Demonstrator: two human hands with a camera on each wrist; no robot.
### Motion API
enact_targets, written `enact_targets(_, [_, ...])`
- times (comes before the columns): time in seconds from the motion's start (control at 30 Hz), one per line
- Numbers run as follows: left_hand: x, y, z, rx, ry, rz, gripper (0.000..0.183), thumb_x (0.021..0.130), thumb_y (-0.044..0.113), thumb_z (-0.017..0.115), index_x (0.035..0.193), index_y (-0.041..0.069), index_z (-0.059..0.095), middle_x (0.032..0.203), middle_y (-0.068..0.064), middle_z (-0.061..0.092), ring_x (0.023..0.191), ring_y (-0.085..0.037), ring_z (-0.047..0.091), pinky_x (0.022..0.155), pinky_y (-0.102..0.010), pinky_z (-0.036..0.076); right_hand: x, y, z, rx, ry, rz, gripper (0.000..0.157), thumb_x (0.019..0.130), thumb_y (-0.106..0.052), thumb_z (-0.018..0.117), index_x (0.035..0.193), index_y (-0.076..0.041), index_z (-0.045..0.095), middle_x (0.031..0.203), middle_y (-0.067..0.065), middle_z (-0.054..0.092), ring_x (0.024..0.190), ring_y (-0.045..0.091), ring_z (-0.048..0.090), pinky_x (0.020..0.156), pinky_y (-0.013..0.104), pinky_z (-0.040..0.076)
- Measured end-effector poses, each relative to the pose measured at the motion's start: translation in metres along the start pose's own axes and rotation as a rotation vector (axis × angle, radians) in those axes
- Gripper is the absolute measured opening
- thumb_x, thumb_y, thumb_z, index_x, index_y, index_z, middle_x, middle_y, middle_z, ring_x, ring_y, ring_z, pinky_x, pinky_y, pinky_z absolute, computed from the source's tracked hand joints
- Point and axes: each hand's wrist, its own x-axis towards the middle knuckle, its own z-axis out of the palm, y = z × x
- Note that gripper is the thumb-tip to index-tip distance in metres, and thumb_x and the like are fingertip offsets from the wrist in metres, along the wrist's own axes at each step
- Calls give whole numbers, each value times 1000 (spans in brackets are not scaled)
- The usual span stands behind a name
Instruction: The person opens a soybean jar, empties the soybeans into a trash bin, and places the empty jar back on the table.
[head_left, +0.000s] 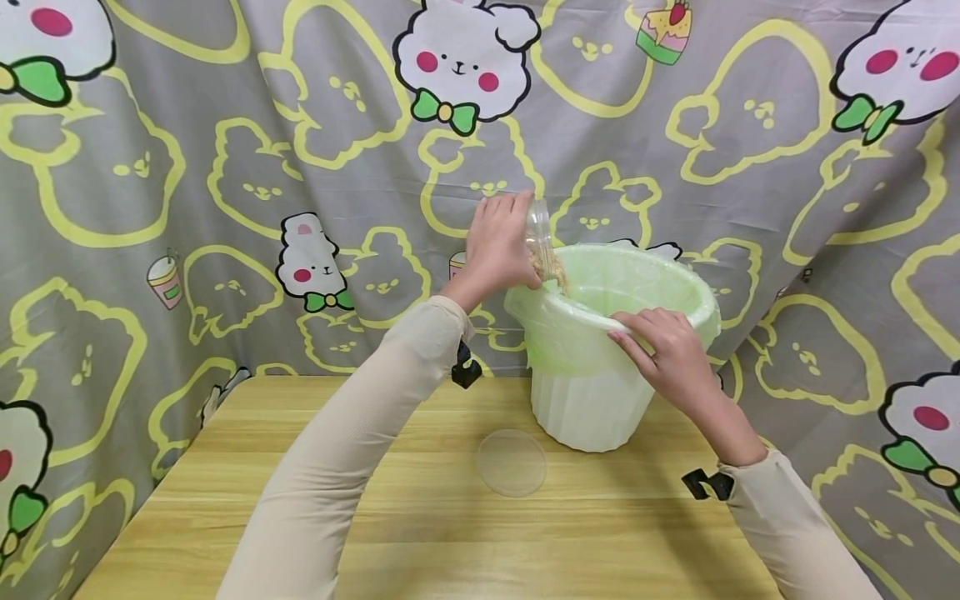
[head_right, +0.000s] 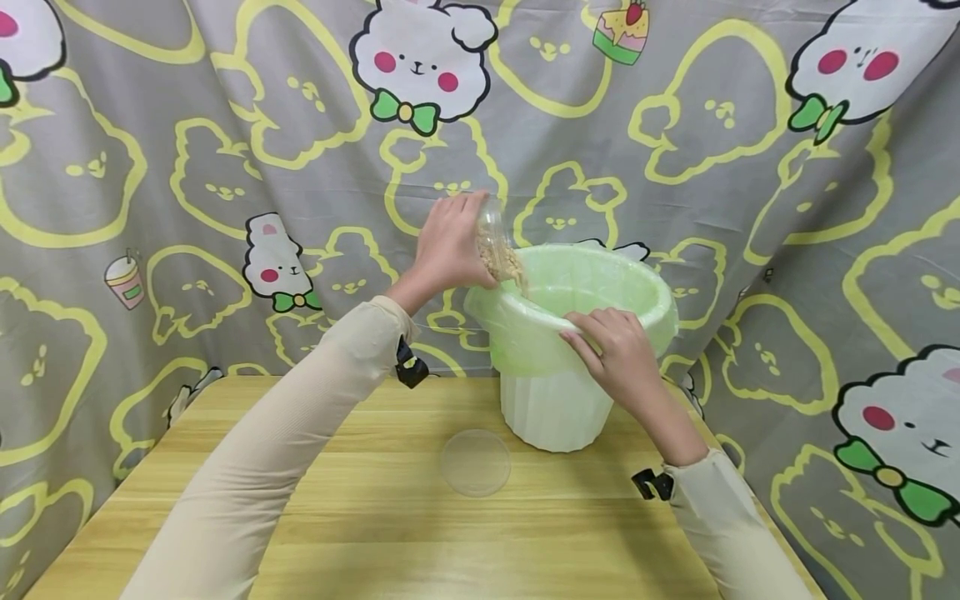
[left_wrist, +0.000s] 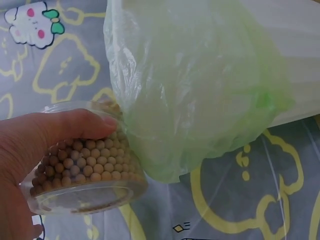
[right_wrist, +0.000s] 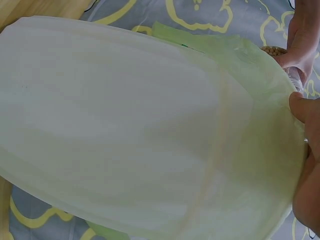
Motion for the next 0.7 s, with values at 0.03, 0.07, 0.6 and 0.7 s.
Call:
enact_targets(0.03, [0, 0, 0, 4, -1, 2, 127, 46, 51, 88, 148, 16, 20, 145, -3, 37, 136, -22, 30, 118, -37, 11, 0, 0, 0, -1, -2, 1, 26, 78, -11, 72, 104, -8, 69, 76, 6, 63, 75, 25, 57, 79, 46, 41])
enact_targets(0.07, [0, 0, 0, 11, -3, 3, 127, 46, 51, 88, 148, 16, 20, 146, -3, 36, 137, -22, 30, 118, -38, 11, -1, 0, 0, -3, -5, 3, 26, 78, -11, 72, 104, -8, 69, 76, 6, 63, 75, 25, 57, 79, 46, 41])
enact_targets(0.6, [0, 1, 4, 66, 28, 68, 124, 46, 50, 87, 147, 18, 23, 148, -2, 32, 138, -21, 27, 119, -37, 7, 0, 0, -1, -2, -4, -3, 24, 79, -10, 71, 103, -7, 69, 78, 7, 65, 75, 25, 58, 79, 46, 42])
enact_targets(0.7, [0, 3, 4, 74, 23, 68, 124, 47, 49, 86, 148, 20, 22, 150, -3, 28, 139, -21, 25, 119, -37, 7, 0, 0, -1, 0, -2, -3, 24, 79, -10, 71, 103, -7, 69, 78, 7, 65, 74, 25, 58, 80, 46, 42])
